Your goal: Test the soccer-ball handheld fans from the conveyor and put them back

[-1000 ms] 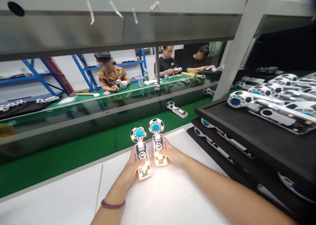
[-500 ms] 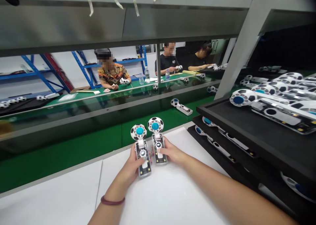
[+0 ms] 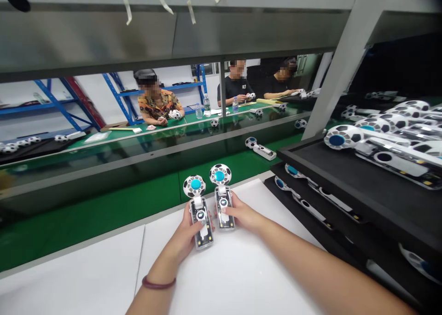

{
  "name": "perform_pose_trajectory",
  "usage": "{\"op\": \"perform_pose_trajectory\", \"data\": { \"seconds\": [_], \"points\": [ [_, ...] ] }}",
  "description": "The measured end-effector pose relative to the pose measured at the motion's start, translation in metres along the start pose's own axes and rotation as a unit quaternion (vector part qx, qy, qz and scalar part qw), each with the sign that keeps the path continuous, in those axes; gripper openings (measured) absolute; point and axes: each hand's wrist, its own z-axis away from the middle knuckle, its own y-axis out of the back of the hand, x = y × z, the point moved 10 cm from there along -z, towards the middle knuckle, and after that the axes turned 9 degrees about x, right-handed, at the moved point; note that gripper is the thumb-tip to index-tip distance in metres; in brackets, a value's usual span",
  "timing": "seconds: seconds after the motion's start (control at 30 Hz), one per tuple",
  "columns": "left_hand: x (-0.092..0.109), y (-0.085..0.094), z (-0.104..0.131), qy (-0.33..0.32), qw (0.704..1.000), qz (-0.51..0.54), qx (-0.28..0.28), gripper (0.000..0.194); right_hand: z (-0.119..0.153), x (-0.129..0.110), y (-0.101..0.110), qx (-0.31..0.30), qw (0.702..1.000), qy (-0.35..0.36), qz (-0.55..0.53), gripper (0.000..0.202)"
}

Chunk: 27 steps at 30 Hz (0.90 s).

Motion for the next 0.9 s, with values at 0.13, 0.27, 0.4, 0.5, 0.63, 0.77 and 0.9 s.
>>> {"op": "perform_pose_trajectory", "data": {
  "seconds": [0.13, 0.27, 0.4, 0.5, 0.63, 0.77, 0.9],
  "points": [
    [-0.002, 0.000, -0.003, -0.015, 1.000, -0.012, -0.015, 0.085, 0.001, -0.001, -0.002, -0.006, 0.999, 0.006, 0.033, 0.074],
    [0.000, -0.003, 0.000, -0.015, 0.999, -0.026, -0.023, 0.080, 0.002, -0.003, -0.002, -0.007, 0.998, 0.016, 0.066, 0.074],
    [0.004, -0.006, 0.004, -0.011, 0.999, -0.027, -0.019, 0.078, 0.002, -0.004, -0.001, -0.005, 0.997, 0.020, 0.072, 0.075],
    [0.004, -0.005, 0.004, -0.009, 1.000, -0.026, -0.013, 0.079, 0.002, -0.004, -0.001, -0.006, 0.997, 0.018, 0.070, 0.074],
    [0.000, 0.000, 0.000, -0.009, 1.000, -0.026, -0.008, 0.082, 0.002, -0.004, 0.000, -0.003, 0.998, 0.016, 0.064, 0.072],
    [-0.004, 0.003, -0.003, -0.015, 1.000, -0.025, -0.011, 0.083, 0.001, -0.002, 0.002, 0.007, 0.998, 0.014, 0.058, 0.070],
    [-0.004, 0.005, -0.005, -0.029, 0.999, -0.032, -0.011, 0.081, 0.001, -0.003, 0.002, 0.004, 0.999, 0.017, 0.051, 0.070]
  ]
}}
